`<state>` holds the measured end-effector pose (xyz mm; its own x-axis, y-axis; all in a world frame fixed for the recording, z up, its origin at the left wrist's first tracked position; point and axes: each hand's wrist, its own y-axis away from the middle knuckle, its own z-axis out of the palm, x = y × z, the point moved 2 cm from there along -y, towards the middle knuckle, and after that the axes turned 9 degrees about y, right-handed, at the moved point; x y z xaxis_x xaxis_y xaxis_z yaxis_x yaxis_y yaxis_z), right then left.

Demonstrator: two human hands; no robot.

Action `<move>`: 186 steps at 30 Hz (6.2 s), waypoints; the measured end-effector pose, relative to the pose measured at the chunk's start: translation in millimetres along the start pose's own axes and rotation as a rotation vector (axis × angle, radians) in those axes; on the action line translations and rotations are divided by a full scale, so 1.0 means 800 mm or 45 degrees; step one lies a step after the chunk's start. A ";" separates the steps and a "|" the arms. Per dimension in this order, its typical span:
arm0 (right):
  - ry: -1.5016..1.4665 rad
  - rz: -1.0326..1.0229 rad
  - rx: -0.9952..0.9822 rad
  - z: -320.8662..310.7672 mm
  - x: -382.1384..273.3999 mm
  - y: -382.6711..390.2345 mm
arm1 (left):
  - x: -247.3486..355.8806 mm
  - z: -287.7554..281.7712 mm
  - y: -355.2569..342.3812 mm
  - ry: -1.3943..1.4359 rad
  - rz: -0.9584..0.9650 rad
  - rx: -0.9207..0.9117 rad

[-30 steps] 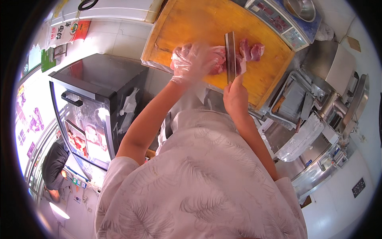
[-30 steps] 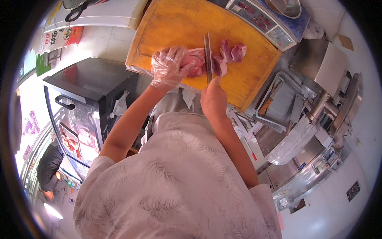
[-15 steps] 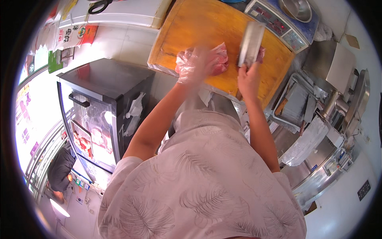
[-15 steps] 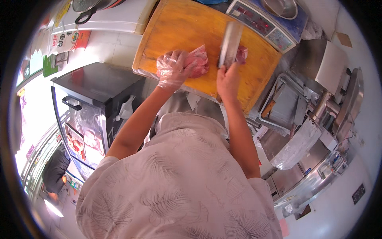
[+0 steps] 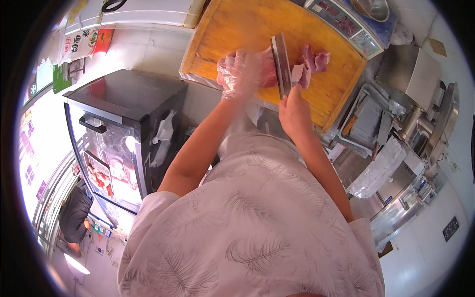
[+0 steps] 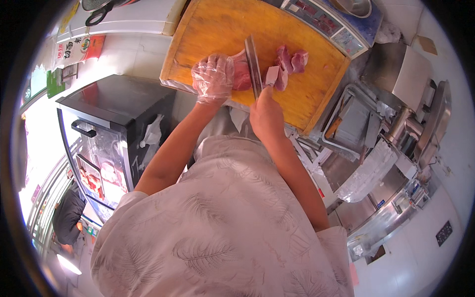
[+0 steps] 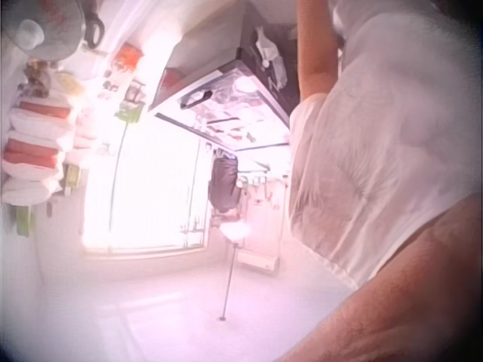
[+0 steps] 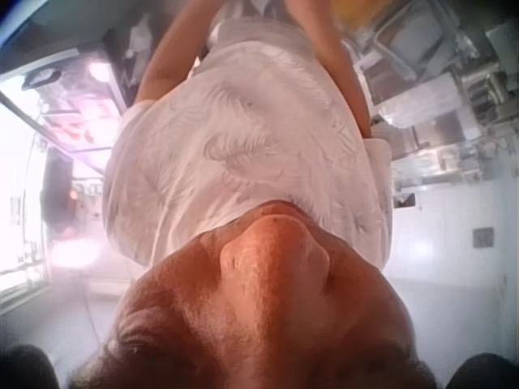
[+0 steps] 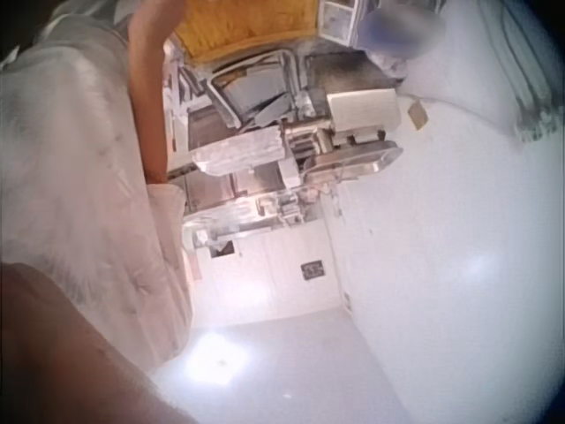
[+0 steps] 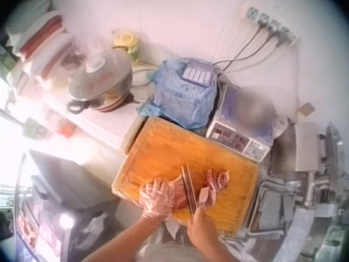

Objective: The person retrieves a piece of raw meat from a refrigerated display case, weighs it on a digital scale, and then chops it into smaller pieces on a cutting board using a cleaver. The chopped meat is then placed into a plastic bag.

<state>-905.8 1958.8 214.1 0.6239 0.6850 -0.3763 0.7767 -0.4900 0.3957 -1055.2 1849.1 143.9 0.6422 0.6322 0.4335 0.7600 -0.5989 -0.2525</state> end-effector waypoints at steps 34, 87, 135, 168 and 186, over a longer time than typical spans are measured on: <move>-0.099 -0.056 0.188 0.038 0.024 0.002 | 0.008 0.002 -0.001 0.019 -0.053 -0.082; -0.042 -0.057 0.322 0.034 0.006 -0.087 | -0.029 0.002 -0.031 0.059 0.026 0.264; -0.044 -0.272 0.202 -0.003 0.005 -0.036 | -0.050 0.000 -0.001 0.267 -0.215 0.399; 0.076 -0.286 0.227 0.065 -0.066 -0.093 | -0.027 -0.023 -0.031 0.568 -0.425 0.252; -0.529 0.227 0.239 -0.070 -0.003 -0.063 | -0.045 -0.037 0.004 1.311 -0.815 0.698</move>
<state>-951.4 2011.9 242.0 0.7008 0.3269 -0.6340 0.6327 -0.6953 0.3409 -1079.3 1809.9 152.9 -0.0251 -0.0772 0.9967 0.9954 0.0905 0.0320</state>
